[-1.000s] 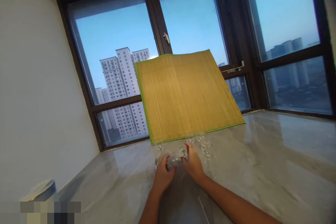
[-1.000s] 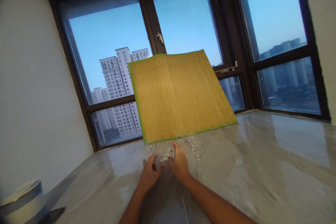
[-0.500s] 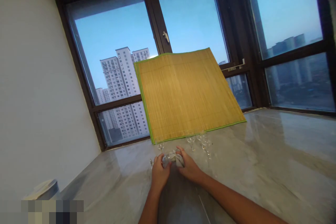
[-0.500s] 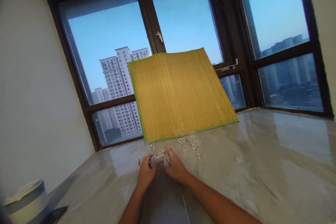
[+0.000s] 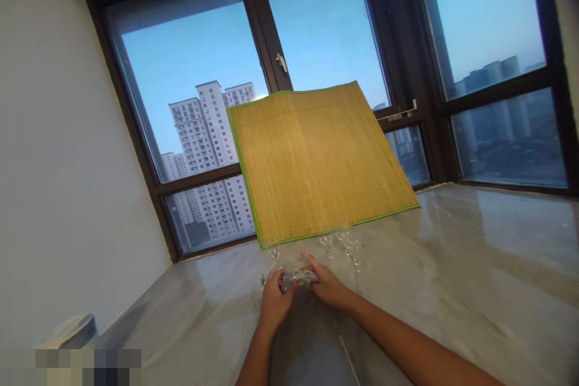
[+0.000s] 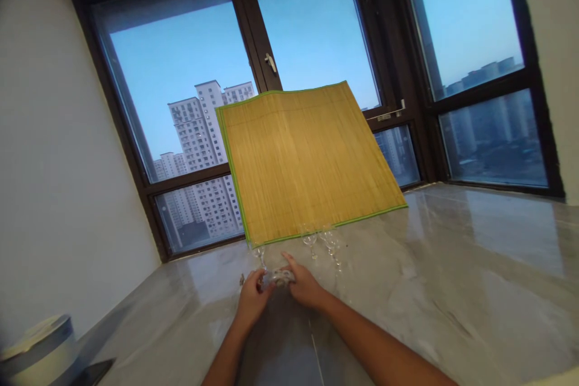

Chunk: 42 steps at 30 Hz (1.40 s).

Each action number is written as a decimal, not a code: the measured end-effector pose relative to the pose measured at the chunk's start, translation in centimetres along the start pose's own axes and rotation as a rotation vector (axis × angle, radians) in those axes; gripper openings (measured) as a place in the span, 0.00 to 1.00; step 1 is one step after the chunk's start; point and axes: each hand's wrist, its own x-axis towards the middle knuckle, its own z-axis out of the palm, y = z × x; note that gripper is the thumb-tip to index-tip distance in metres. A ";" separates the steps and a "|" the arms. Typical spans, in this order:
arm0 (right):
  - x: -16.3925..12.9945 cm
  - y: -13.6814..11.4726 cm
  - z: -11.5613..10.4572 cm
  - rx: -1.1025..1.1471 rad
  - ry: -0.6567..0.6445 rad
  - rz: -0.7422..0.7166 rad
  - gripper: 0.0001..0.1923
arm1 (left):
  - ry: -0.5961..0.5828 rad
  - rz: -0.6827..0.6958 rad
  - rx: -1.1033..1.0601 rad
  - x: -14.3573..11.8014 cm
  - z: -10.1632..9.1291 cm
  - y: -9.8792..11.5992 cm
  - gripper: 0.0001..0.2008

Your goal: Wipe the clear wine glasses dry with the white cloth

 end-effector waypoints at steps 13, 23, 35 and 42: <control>-0.1 -2.2 -0.6 0.191 -0.084 0.083 0.43 | 0.031 0.010 -0.111 0.1 -0.7 0.8 0.20; 0.3 -2.5 -0.7 0.105 -0.021 0.059 0.38 | 0.000 0.070 -0.031 0.0 -1.4 1.3 0.20; -1.3 -2.7 -1.5 0.594 -0.284 0.466 0.48 | -0.082 0.057 -0.123 0.1 -1.1 1.1 0.21; -1.5 -4.0 -0.9 0.740 -0.304 0.475 0.52 | -0.091 -0.051 -0.324 0.2 -0.6 1.2 0.26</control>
